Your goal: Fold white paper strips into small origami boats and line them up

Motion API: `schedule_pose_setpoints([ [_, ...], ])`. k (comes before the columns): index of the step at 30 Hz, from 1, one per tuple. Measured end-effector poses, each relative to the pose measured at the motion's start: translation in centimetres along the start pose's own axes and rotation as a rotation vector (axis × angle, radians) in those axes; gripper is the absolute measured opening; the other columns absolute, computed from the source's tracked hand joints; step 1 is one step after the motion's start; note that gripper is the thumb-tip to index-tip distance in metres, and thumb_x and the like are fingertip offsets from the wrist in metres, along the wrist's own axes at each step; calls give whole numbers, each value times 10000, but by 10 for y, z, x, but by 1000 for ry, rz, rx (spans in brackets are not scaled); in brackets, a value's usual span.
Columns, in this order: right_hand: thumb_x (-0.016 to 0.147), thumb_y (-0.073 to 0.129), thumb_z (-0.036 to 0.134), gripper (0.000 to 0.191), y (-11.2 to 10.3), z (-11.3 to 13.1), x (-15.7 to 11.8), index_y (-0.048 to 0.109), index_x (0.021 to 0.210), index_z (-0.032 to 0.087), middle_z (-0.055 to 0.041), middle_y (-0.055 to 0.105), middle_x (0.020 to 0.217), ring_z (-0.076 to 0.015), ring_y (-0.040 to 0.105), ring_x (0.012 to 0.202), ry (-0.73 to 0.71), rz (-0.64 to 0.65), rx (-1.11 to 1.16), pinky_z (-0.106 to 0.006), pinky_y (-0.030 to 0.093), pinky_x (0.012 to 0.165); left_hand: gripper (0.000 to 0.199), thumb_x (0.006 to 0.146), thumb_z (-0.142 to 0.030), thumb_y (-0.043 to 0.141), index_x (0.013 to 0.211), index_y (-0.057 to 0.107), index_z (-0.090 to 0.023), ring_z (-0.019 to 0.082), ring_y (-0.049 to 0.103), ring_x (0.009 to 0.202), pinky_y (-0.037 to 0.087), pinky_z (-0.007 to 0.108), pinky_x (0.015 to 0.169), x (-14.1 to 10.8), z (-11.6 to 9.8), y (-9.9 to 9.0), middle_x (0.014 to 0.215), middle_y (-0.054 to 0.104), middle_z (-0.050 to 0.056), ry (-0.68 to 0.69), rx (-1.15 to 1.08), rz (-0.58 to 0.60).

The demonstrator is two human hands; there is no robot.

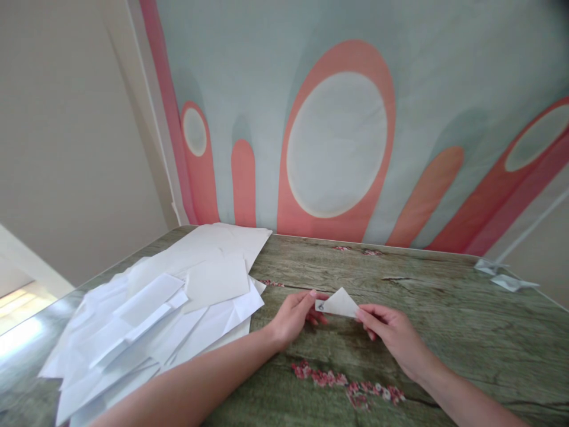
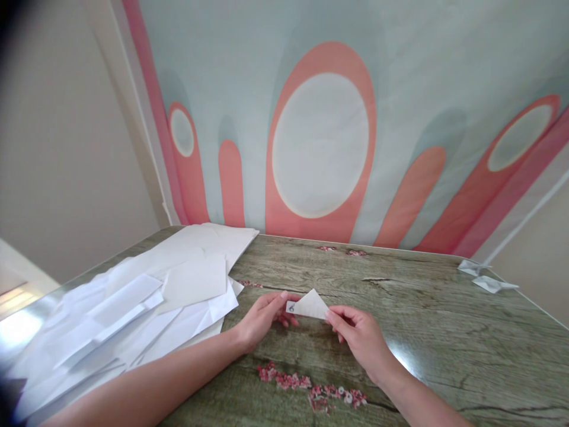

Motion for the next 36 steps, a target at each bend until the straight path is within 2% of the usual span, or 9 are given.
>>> schedule_pose_setpoints([
  [3,794,563,462,334,0,-1,0,655,902,159,25,528,629,-112,438,546,8,-16,37,-251,333,537,514,770,-547,544,1015,621,-102,164,611,693,400,227,590,1,0,0,810,651,71,-8,-36,39],
  [6,791,571,460,340,0,-1,0,652,924,158,26,534,632,-111,437,546,9,-25,48,-251,334,538,433,706,-494,649,917,648,-115,133,589,656,378,199,552,0,-1,2,780,657,46,25,12,40],
  [10,778,588,461,341,1,0,-1,660,911,155,22,545,626,-111,441,546,15,-28,54,-250,339,539,369,697,-476,662,762,647,-113,112,556,587,380,194,526,0,2,4,665,647,26,40,19,-45],
  [16,766,596,466,338,2,4,-3,674,879,157,-2,601,664,-119,462,564,35,2,61,-248,358,539,300,633,-392,733,737,647,-124,119,568,553,397,195,498,2,4,3,611,645,17,68,-21,-212],
  [20,749,614,457,331,3,8,-4,679,859,152,-17,623,678,-128,482,591,44,10,73,-244,370,542,235,622,-326,748,707,646,-132,130,595,568,460,223,574,2,3,2,632,658,20,155,-30,-241],
  [23,739,621,460,336,3,10,-4,681,848,148,-19,625,672,-129,483,592,59,10,91,-245,374,544,192,678,-311,706,764,682,-141,154,620,607,482,240,595,-1,3,0,690,684,37,204,126,-253],
  [26,734,627,461,339,3,10,-4,681,855,148,-20,626,670,-128,479,589,73,13,117,-247,373,542,181,750,-305,643,852,713,-172,167,627,637,483,249,601,-3,0,-3,757,704,41,291,405,-265],
  [29,730,633,458,336,2,9,-4,682,864,154,-22,631,684,-127,475,587,84,12,145,-248,372,544,205,793,-318,605,934,709,-212,175,635,696,491,265,669,-5,-2,-7,845,708,35,397,629,-229],
  [36,724,644,455,339,1,6,-3,684,871,153,-28,636,696,-127,479,586,85,-2,182,-248,371,542,243,840,-258,551,1056,660,-247,184,638,889,471,273,824,-7,-2,-12,997,685,29,550,780,-148],
])
Point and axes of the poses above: each hand's wrist, its own x-axis towards the middle knuckle, its own y-axis out of the palm, z = x × y, the point moved 1 cm from there along x, towards the middle knuckle
